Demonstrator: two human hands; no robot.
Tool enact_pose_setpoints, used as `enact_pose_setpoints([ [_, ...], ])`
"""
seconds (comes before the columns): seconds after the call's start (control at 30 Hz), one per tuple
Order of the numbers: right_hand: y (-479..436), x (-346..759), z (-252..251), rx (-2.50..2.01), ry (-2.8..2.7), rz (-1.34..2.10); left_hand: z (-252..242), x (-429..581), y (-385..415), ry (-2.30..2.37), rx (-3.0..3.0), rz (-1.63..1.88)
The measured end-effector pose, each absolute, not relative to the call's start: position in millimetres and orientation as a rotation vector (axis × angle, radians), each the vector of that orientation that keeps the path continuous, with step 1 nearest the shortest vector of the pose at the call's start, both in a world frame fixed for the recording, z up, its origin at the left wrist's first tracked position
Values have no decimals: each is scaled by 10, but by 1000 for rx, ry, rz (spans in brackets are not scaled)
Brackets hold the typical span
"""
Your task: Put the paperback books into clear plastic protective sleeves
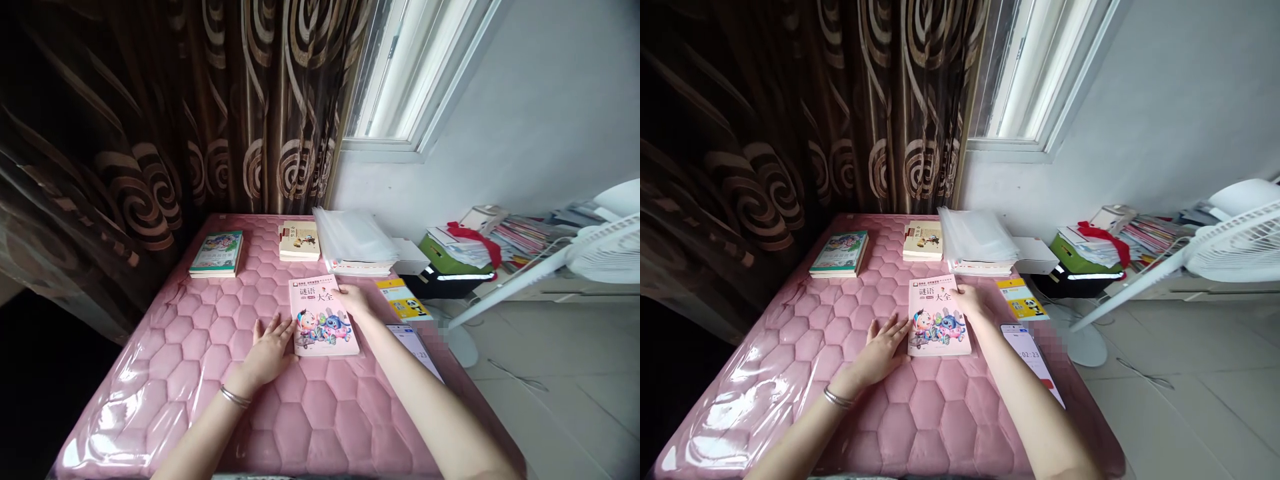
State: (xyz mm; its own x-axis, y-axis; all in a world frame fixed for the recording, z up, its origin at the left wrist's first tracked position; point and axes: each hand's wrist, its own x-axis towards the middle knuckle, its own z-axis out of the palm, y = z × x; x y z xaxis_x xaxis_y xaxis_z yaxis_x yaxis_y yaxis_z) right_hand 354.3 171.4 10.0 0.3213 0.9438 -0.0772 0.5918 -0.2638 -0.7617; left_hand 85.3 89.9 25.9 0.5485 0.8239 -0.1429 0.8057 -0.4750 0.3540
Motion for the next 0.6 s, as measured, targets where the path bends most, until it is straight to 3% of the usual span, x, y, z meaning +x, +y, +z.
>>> enact_pose_setpoints([
  [0.37, 1586, 3500, 57, -1988, -1353, 671, -330, 785, 383, 1403, 2707, 561],
  [0.6, 1594, 3496, -2, -2003, -1339, 651, -436, 775, 286, 1388, 2829, 643],
])
